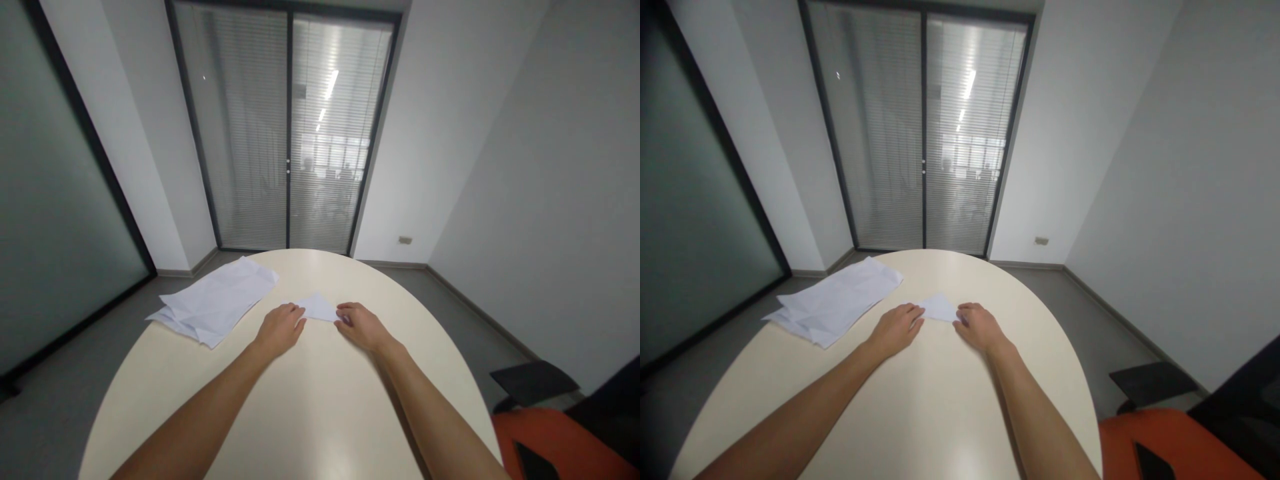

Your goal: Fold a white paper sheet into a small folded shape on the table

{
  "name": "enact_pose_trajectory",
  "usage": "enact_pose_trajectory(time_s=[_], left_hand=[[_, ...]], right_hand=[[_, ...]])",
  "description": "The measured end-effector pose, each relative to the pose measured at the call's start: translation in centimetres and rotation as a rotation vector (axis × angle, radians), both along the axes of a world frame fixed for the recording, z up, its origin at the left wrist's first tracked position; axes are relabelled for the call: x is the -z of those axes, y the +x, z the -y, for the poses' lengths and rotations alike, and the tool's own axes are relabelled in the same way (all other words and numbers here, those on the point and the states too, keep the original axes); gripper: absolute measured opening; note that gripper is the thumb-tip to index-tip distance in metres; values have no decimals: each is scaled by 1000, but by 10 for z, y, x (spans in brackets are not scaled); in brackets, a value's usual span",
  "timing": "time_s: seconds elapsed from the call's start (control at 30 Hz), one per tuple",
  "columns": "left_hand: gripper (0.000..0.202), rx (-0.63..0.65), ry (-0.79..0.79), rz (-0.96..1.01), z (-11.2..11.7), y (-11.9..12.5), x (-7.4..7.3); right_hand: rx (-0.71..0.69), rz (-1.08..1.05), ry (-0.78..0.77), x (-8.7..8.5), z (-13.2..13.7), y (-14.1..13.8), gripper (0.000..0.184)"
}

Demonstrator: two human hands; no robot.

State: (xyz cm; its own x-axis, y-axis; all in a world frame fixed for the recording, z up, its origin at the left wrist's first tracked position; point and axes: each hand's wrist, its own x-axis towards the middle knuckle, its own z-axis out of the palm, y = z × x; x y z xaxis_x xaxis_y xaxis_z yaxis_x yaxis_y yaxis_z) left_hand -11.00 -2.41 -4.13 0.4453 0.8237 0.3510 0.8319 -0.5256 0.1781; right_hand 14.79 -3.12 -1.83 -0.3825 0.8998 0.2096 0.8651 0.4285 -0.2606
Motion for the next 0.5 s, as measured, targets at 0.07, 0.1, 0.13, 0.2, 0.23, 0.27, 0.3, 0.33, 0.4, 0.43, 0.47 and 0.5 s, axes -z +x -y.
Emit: enact_pose_trajectory(time_s=[0.07, 0.1, 0.13, 0.2, 0.23, 0.27, 0.3, 0.33, 0.4, 0.43, 0.47, 0.5], left_hand=[[33, 9, 6, -3, -1, -1, 1], [33, 13, 9, -2, -1, -1, 2], [34, 16, 13, 3, -1, -1, 3], [34, 18, 20, 14, -2, -1, 4], [33, 18, 23, 18, -3, -1, 5], [33, 15, 25, 20, -3, -1, 5], [32, 13, 27, 18, -3, -1, 5], [32, 11, 28, 13, -2, -1, 5], [32, 14, 29, 7, -1, -1, 3], [33, 26, 30, 6, -1, -1, 3], [33, 46, 31, 7, 0, -1, 2], [34, 71, 32, 8, 0, -1, 1]], right_hand=[[-7, -16, 2, 0, 0, 0, 27], [-5, -21, 1, 0, 0, 0, 28], [3, -24, 0, 1, 0, 0, 29], [28, -25, -1, 1, 0, 0, 31], [44, -23, -2, 1, 1, 0, 32], [60, -20, 0, 1, 1, 0, 33], [76, -16, 3, 1, 1, -1, 33], [88, -12, 6, 0, 1, -1, 33], [100, -4, 9, 0, 2, -1, 33], [96, -2, 13, 0, 2, -1, 33], [82, -3, 18, 0, 1, 0, 32], [62, -8, 27, -1, 2, 0, 30]])
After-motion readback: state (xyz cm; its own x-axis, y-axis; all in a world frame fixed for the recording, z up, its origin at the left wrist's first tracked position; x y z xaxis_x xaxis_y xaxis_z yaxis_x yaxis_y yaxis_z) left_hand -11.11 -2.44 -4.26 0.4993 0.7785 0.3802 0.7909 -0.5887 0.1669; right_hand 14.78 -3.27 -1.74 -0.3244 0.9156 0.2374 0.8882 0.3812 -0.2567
